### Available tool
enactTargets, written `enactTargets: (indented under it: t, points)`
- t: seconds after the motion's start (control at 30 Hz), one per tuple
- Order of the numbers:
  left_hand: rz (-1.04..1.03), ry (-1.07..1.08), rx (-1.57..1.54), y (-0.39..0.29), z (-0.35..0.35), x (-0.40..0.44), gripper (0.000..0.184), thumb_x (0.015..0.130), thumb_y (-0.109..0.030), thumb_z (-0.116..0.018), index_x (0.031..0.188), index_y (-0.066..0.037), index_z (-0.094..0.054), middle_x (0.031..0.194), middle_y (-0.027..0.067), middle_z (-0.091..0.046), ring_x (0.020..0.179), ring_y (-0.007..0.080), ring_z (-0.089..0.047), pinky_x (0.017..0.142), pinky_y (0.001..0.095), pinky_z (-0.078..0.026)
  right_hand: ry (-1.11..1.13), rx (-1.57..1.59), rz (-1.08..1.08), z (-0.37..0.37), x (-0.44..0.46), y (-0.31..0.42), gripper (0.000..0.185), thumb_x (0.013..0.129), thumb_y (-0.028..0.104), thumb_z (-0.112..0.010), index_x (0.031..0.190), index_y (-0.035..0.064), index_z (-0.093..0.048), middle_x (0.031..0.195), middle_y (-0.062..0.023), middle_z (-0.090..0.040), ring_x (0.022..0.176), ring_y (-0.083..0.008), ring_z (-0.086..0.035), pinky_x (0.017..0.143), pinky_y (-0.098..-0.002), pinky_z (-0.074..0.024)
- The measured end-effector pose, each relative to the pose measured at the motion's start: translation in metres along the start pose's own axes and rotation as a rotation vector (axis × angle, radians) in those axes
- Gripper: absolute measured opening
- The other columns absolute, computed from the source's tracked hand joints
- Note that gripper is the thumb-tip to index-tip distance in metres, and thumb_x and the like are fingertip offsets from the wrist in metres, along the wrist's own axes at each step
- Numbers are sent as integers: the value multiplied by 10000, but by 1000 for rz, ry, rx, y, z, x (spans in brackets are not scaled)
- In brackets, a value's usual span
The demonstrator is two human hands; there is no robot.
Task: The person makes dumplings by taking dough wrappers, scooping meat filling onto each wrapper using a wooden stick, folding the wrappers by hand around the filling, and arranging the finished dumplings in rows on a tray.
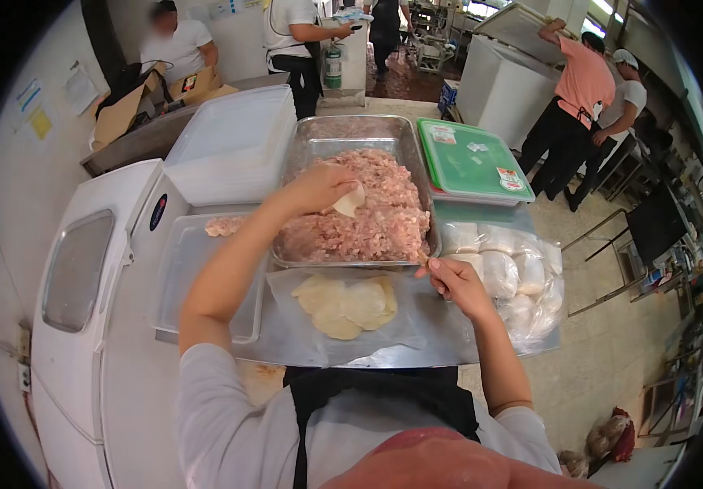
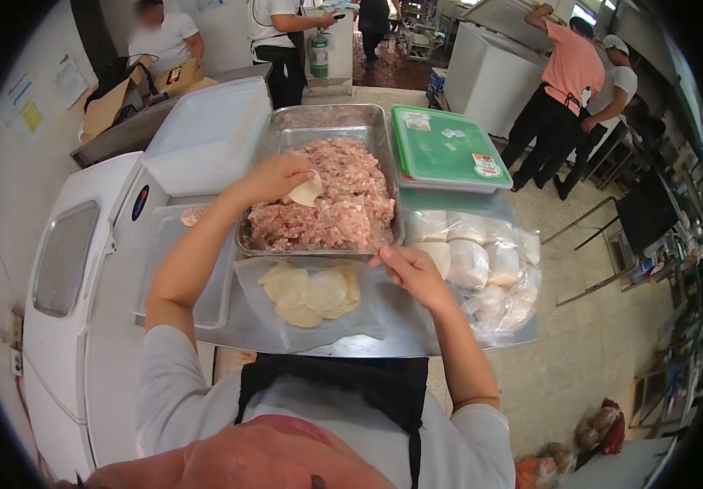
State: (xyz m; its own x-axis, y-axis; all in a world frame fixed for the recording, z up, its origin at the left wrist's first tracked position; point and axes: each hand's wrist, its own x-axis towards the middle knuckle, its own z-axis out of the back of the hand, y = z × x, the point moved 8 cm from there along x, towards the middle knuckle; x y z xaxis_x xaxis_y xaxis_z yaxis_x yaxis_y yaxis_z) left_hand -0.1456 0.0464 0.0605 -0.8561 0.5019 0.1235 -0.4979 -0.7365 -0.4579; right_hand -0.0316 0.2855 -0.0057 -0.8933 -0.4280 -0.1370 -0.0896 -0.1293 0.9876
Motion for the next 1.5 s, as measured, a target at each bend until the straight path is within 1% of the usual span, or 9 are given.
enactTargets:
  t: [0.33,0.53,0.63,0.7,0.77,0.83,0.93,1.13,1.5]
  points:
    - [-177,33,-68,16,-3,1,236,956,-248,-528,1044,-66,-651,950,120,-663,851,254,-615,782,351,-481,29,-43,30,-6,5,3,408,991,392,-506,930,38,-699,621,57,-430,575,-38,-399,517,-203,-312]
    - [-75,315,92,17,-14,23,272,959,-265,-515,1063,-50,-645,1034,137,-655,979,285,-618,863,382,-473,30,-7,12,1,4,-3,410,990,395,-506,939,40,-704,617,58,-423,572,-39,-393,524,-201,-311]
    - [-38,248,195,9,5,48,306,963,-288,-502,1081,-46,-646,1069,161,-655,1025,314,-614,896,402,-472,4,-22,49,7,5,-5,387,982,407,-516,921,75,-705,624,74,-429,553,-30,-385,481,-196,-293]
    - [26,145,504,7,38,81,293,974,-254,-476,1113,-61,-649,1146,158,-647,1088,324,-601,935,405,-462,9,-2,35,8,4,-3,385,981,407,-517,921,77,-706,625,71,-428,551,-33,-381,483,-194,-292]
    - [-329,-686,202,-18,113,75,211,952,-157,-473,964,-27,-639,1017,176,-652,967,351,-616,867,426,-479,9,5,27,9,4,1,384,980,408,-519,920,78,-705,624,68,-426,551,-35,-377,485,-193,-290]
    - [-434,-1038,122,-45,159,51,198,949,-125,-488,1030,-41,-648,1089,163,-651,1019,342,-613,901,389,-479,-3,14,25,9,3,3,384,979,409,-520,919,78,-705,623,65,-423,552,-37,-374,486,-193,-287]
    - [-412,-938,71,-65,161,29,242,976,-176,-487,1110,-51,-646,1166,129,-650,1074,290,-614,918,316,-465,1,14,37,10,3,2,389,980,409,-516,917,74,-704,624,62,-419,553,-39,-372,486,-193,-285]
    - [-37,-237,-107,-9,80,41,256,956,-196,-532,1116,-26,-637,1195,128,-639,1081,255,-606,915,320,-461,39,-21,48,3,10,-2,391,982,408,-510,921,74,-704,628,69,-428,559,-39,-381,497,-195,-294]
    - [-179,-168,76,-5,84,60,281,944,-230,-529,1055,-8,-660,1450,173,-432,1206,334,-533,982,379,-429,14,-25,1,-1,14,-7,406,991,406,-502,943,57,-705,620,67,-422,561,-26,-382,502,-190,-292]
